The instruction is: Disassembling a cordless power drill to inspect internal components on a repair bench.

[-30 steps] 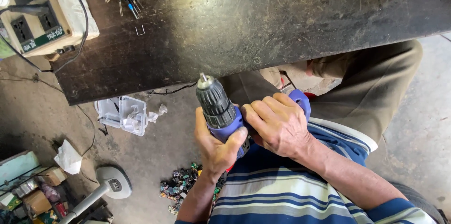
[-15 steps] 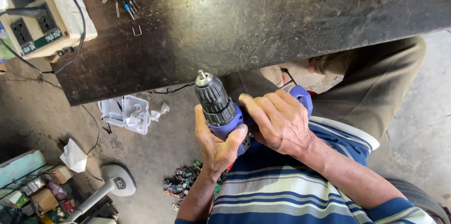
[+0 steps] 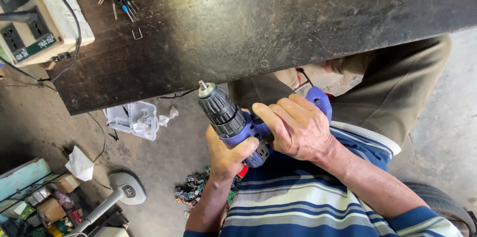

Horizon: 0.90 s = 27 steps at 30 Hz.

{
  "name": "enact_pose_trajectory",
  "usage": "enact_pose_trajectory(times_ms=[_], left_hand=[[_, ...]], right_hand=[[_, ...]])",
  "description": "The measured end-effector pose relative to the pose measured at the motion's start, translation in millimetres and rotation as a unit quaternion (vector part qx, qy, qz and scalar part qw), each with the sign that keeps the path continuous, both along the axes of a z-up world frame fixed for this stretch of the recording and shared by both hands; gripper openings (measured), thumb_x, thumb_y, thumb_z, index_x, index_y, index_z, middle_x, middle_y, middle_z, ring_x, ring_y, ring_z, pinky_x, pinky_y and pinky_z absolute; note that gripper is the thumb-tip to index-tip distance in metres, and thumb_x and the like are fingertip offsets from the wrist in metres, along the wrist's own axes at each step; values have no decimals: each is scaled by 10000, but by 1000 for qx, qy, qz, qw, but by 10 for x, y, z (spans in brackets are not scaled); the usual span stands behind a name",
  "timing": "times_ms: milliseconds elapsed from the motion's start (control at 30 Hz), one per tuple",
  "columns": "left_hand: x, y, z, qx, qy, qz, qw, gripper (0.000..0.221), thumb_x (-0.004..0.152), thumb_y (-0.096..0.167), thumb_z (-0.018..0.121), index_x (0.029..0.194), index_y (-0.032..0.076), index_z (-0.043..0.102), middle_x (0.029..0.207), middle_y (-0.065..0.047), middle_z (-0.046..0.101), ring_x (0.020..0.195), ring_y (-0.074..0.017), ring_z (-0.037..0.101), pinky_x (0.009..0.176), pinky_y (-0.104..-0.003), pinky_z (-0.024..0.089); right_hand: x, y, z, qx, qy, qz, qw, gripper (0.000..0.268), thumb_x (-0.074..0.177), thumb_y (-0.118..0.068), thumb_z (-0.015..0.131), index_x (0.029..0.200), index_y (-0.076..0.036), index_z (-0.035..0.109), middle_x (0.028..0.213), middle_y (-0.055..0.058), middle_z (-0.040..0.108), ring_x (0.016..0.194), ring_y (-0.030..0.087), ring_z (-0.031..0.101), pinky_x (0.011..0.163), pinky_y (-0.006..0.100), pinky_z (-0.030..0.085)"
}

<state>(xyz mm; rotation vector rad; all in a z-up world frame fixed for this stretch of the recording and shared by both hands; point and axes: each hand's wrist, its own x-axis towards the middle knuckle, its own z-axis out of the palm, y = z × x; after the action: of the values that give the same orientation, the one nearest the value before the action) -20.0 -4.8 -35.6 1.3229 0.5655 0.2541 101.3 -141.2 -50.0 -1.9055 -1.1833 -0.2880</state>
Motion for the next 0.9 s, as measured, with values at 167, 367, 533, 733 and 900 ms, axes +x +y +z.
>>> enact_pose_trajectory(times_ms=[167, 367, 533, 733, 900], left_hand=[[16, 30, 0, 33, -8, -6, 999, 502, 679, 56, 815, 1124, -16, 594, 886, -152, 665, 776, -156, 604, 704, -369, 550], [39, -35, 36, 66, -3, -16, 998, 484, 873, 269, 690, 1243, -3, 536, 969, -132, 608, 862, -135, 560, 840, -391, 535], [113, -38, 122, 79, -43, -11, 996, 430, 902, 261, 719, 1203, 15, 536, 956, -116, 608, 873, -142, 575, 852, -371, 527], [251, -70, 453, 42, 101, 21, 994, 488, 822, 417, 714, 1130, 79, 545, 879, 7, 556, 768, -96, 500, 717, -281, 482], [529, 54, 721, -5, 193, 15, 981, 253, 813, 286, 672, 986, 111, 608, 817, 16, 595, 750, -105, 518, 697, -307, 484]], right_hand=[[55, 56, 6, -1, -14, 8, 1000, 318, 931, -25, 441, 1122, 11, 694, 778, 119, 551, 632, 271, 552, 670, 383, 527], [14, -49, -133, -29, -18, 40, 999, 306, 913, -132, 482, 1085, -5, 701, 803, 117, 559, 678, 266, 582, 704, 386, 531], [66, -74, -69, -26, -37, 60, 997, 342, 988, -217, 435, 1060, -16, 702, 840, 120, 564, 704, 275, 581, 709, 386, 517], [187, -16, 437, -87, 2, 53, 995, 277, 944, -123, 410, 1008, -23, 660, 760, 52, 565, 609, 262, 506, 574, 377, 409], [268, -122, 562, -254, -10, 57, 965, 788, 598, -337, 628, 1326, -37, 608, 853, 85, 624, 699, 323, 576, 633, 427, 485]])
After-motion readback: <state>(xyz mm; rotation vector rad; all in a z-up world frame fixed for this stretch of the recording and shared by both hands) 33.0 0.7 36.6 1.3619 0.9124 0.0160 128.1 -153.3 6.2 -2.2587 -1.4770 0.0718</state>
